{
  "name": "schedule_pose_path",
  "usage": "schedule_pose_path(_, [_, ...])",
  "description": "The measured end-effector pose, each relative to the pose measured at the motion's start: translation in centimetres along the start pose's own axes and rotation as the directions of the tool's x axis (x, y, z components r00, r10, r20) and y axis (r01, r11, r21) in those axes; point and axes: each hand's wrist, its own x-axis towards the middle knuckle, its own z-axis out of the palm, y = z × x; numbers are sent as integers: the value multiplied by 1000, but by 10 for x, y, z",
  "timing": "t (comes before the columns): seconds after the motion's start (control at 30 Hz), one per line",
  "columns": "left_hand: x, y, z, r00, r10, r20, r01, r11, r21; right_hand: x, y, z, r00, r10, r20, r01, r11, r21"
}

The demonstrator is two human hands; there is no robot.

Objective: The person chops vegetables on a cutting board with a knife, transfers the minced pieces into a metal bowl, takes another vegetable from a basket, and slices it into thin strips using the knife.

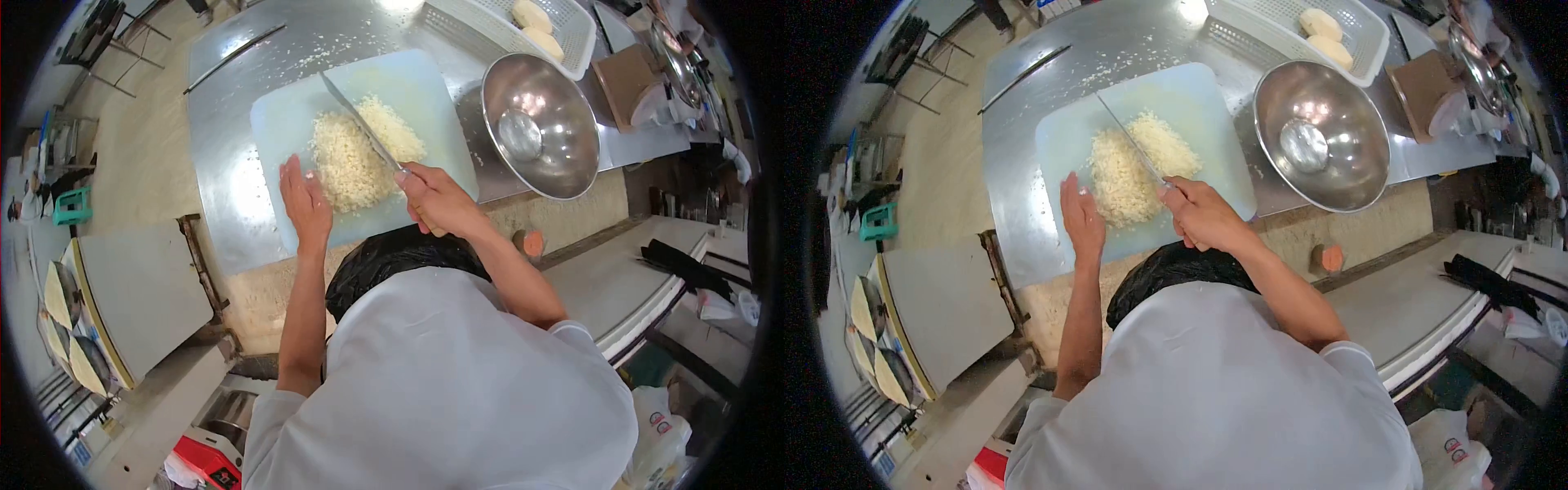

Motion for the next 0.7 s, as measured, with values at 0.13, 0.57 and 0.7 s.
schedule_pose_path(0.13, [-11, 4, 24, 991, -83, -102, 89, 994, 64, -5, 6, 14, 999, -48, -10, 48, 999, 19])
schedule_pose_path(0.57, [23, 44, 43, 989, -149, -13, 147, 984, -102, 9, 24, -22, 994, -104, 44, 96, 982, 160])
schedule_pose_path(0.7, [25, 106, 36, 982, 188, -15, -188, 982, -9, -1, 30, -37, 983, -181, -18, 178, 932, 316])
